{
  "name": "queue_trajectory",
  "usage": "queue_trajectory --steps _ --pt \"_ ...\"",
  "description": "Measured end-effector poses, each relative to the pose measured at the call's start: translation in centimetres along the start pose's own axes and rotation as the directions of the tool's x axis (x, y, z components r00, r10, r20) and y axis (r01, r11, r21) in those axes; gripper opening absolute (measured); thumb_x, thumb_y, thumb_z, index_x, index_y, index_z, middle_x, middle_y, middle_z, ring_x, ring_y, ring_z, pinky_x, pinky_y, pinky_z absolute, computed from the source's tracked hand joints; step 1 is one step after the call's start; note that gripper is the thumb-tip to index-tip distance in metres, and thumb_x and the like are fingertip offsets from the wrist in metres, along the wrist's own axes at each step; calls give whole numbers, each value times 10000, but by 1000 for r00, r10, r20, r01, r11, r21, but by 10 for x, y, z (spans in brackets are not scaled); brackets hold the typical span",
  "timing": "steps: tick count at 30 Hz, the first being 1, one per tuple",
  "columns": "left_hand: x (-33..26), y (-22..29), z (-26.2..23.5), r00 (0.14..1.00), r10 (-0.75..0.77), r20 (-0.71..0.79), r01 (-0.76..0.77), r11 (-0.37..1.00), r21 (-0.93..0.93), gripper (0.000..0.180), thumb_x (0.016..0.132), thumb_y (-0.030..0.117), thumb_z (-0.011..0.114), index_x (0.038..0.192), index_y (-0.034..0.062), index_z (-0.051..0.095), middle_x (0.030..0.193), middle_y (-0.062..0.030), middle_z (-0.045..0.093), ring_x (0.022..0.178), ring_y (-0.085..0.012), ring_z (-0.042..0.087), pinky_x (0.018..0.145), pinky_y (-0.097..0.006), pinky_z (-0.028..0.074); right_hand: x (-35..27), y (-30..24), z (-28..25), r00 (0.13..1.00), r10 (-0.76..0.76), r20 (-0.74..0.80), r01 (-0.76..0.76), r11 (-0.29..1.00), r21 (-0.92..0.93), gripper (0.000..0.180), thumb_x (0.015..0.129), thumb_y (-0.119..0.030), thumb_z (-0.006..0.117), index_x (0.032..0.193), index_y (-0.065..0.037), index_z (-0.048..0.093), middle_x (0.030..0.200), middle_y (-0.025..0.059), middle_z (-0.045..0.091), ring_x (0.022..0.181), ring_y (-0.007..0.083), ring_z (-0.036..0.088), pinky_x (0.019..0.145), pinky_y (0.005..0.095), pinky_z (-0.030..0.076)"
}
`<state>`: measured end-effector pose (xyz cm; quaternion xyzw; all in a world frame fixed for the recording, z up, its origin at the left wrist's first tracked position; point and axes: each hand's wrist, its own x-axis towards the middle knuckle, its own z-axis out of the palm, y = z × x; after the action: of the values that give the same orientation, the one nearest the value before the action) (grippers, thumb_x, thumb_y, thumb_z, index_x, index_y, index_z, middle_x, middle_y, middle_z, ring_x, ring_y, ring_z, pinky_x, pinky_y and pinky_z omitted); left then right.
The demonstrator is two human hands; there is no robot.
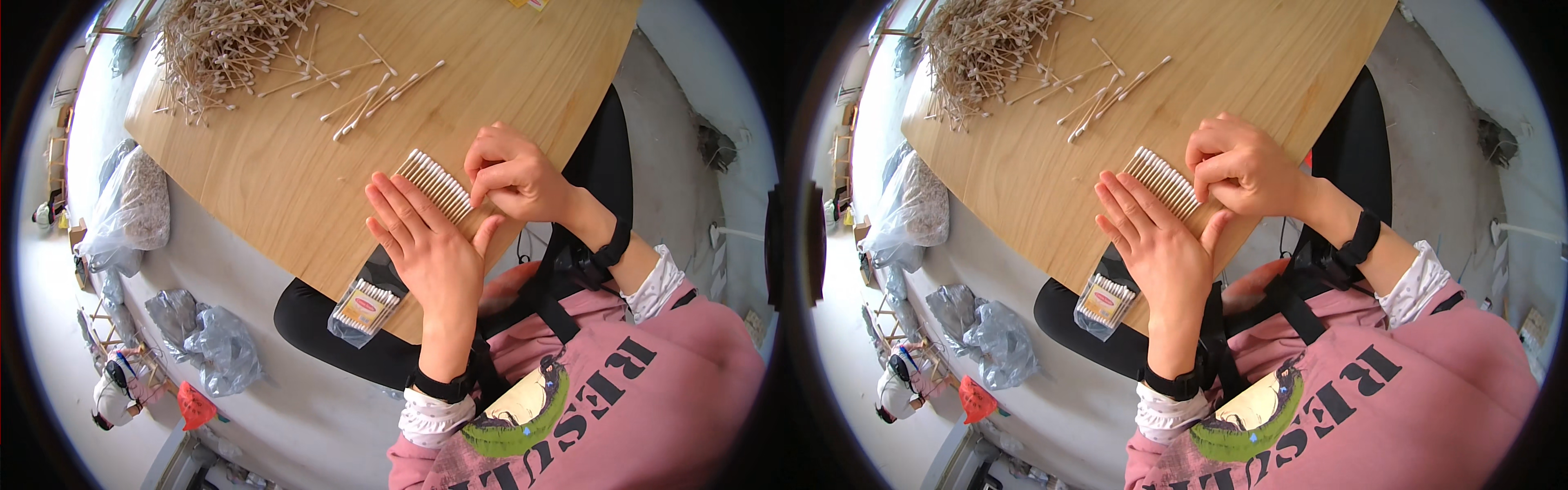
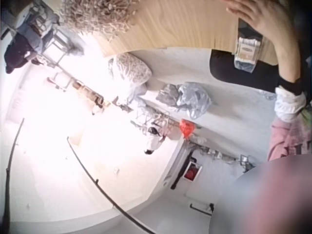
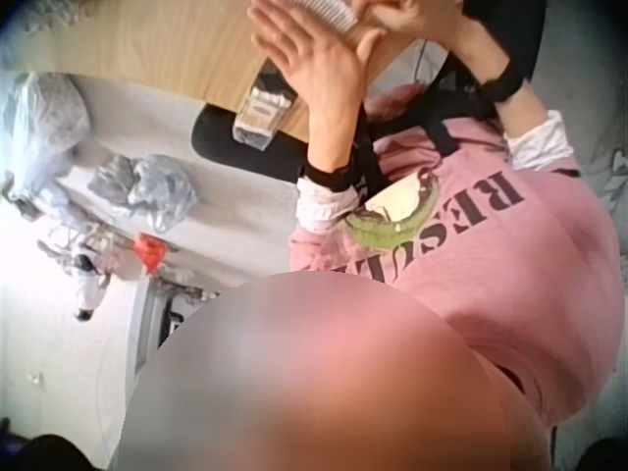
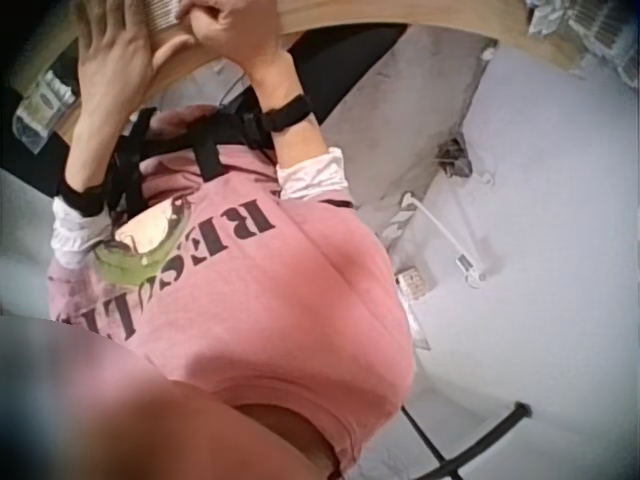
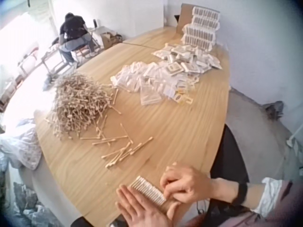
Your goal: Organizing and packing cotton swabs into small plastic bags.
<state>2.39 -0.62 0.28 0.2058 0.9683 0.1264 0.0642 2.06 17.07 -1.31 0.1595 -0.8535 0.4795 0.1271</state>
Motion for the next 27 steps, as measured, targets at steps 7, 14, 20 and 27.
queue_trajectory --steps 7,14,20,27 --pt "0 -1 1 1000 0 0 0 1000 -4 1215 814 723 597 1529 -140 128 1625 -307 106 1533 -417 71 1223 -528 108 -1 0 0 1000 -1 11 1 999 -52 206 633 78 634 653 -125 661 809 -13 562 747 184 524 705 314 393" --pt "0 0 -1 1000 -1 8 1 1000 15 1214 815 725 595 1528 -141 130 1625 -307 104 1534 -411 68 1224 -525 108 -3 0 1 995 53 -81 -50 998 35 218 647 112 619 673 -99 670 816 2 560 754 182 530 697 304 401" --pt "0 0 0 1000 -5 8 5 1000 25 1212 821 735 579 1528 -141 131 1625 -306 103 1536 -406 63 1224 -523 100 -1 1 3 997 42 -66 -42 999 -3 229 652 119 614 692 -95 684 817 7 560 746 180 527 690 304 402" --pt "0 -1 1 1000 -8 8 8 1000 17 1213 822 737 576 1529 -141 128 1626 -307 99 1536 -408 59 1224 -526 92 1 -1 -1 1000 -10 26 12 997 -80 226 649 110 617 695 -100 686 833 9 565 776 180 533 702 305 410"
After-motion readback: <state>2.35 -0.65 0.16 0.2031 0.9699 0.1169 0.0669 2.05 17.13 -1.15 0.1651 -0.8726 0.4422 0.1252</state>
